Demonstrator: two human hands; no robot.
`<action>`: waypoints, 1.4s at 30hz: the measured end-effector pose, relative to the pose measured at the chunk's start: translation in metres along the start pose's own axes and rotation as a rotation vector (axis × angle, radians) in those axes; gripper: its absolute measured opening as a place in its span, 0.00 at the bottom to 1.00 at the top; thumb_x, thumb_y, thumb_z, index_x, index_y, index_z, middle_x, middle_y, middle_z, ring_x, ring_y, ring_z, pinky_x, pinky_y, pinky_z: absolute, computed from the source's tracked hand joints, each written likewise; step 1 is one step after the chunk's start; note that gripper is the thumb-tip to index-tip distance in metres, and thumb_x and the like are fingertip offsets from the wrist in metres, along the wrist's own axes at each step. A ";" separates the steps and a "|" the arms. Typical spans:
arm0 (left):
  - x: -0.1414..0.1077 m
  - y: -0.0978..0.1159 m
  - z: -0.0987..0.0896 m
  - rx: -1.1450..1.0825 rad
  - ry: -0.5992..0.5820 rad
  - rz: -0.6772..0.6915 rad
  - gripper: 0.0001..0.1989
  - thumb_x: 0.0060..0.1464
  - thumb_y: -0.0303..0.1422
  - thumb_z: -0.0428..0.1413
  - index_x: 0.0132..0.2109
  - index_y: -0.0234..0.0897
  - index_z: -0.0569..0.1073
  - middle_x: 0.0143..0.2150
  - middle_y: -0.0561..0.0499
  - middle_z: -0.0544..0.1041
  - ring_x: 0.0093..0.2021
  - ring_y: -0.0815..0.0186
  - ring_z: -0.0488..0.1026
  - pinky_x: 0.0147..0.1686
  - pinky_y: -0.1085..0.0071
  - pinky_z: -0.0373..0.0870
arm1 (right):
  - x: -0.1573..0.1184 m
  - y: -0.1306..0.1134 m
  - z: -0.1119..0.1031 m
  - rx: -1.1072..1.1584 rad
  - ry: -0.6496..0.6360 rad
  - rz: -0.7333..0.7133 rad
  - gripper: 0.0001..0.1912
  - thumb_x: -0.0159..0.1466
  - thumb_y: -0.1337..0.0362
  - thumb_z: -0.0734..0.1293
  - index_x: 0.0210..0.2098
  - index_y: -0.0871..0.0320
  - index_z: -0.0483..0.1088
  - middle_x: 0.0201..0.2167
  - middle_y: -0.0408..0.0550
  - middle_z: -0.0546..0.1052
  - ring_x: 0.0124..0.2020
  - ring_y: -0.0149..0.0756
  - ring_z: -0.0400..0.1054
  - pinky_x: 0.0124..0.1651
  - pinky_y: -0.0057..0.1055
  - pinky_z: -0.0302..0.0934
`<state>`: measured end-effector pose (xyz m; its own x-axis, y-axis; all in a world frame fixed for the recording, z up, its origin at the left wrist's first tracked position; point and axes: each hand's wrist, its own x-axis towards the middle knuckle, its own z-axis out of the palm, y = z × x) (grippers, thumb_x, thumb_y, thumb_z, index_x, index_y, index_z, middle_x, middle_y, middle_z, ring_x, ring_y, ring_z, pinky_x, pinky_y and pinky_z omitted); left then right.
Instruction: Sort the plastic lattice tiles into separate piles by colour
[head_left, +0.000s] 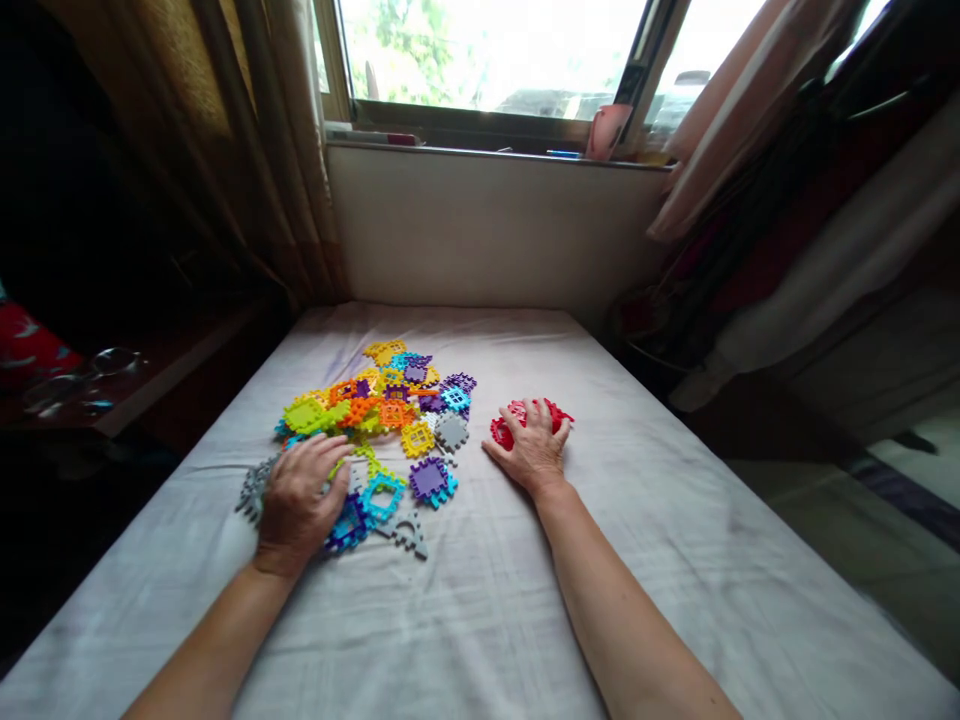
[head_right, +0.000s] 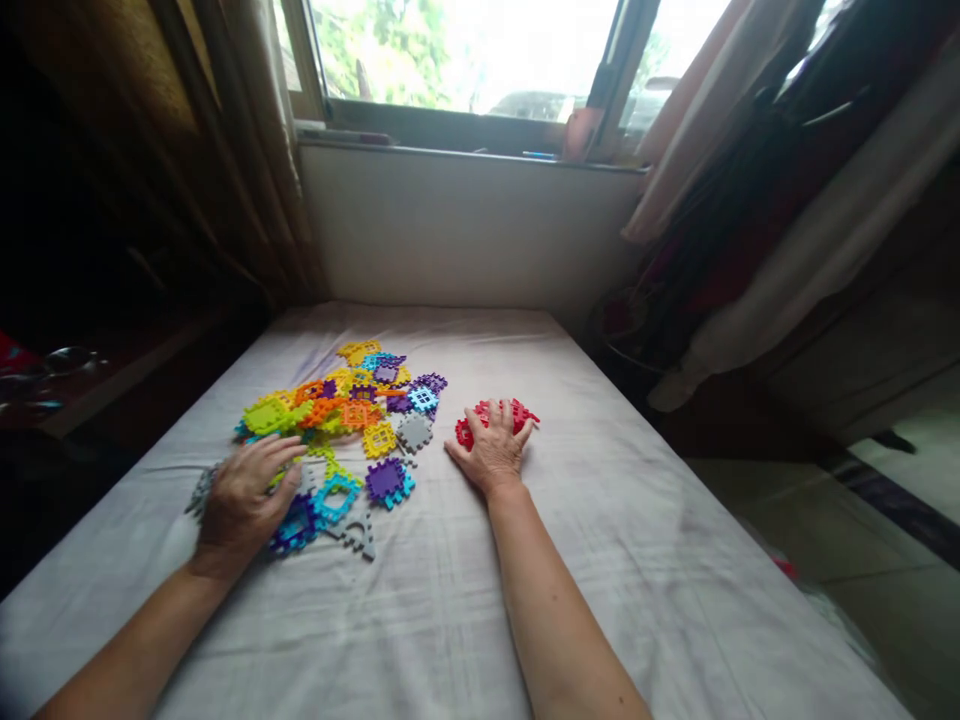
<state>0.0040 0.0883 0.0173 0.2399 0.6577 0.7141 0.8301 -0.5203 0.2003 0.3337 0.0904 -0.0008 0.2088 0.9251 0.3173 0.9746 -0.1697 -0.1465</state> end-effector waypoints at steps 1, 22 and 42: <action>-0.003 -0.012 -0.003 0.011 0.038 -0.006 0.12 0.60 0.37 0.52 0.45 0.42 0.78 0.48 0.46 0.82 0.52 0.55 0.76 0.59 0.54 0.68 | 0.001 0.002 0.000 -0.013 -0.029 0.001 0.31 0.61 0.42 0.65 0.60 0.46 0.69 0.68 0.57 0.61 0.69 0.59 0.47 0.63 0.67 0.38; -0.012 -0.045 0.001 -0.116 0.130 -0.362 0.12 0.59 0.42 0.52 0.44 0.46 0.77 0.54 0.49 0.78 0.55 0.53 0.75 0.58 0.53 0.71 | 0.036 0.042 0.009 -0.065 0.002 -0.133 0.32 0.60 0.41 0.66 0.59 0.46 0.70 0.69 0.55 0.60 0.67 0.56 0.49 0.65 0.58 0.38; -0.020 -0.054 0.005 -0.171 0.144 -0.440 0.10 0.61 0.39 0.53 0.45 0.44 0.76 0.53 0.48 0.78 0.55 0.58 0.75 0.58 0.58 0.71 | 0.158 0.009 0.034 0.019 0.180 -0.145 0.21 0.65 0.52 0.65 0.55 0.51 0.75 0.68 0.55 0.60 0.67 0.54 0.51 0.66 0.57 0.40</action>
<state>-0.0429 0.1061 -0.0114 -0.1969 0.7590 0.6206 0.7400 -0.3001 0.6019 0.3728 0.2471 0.0159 0.0791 0.8636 0.4980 0.9941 -0.0308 -0.1044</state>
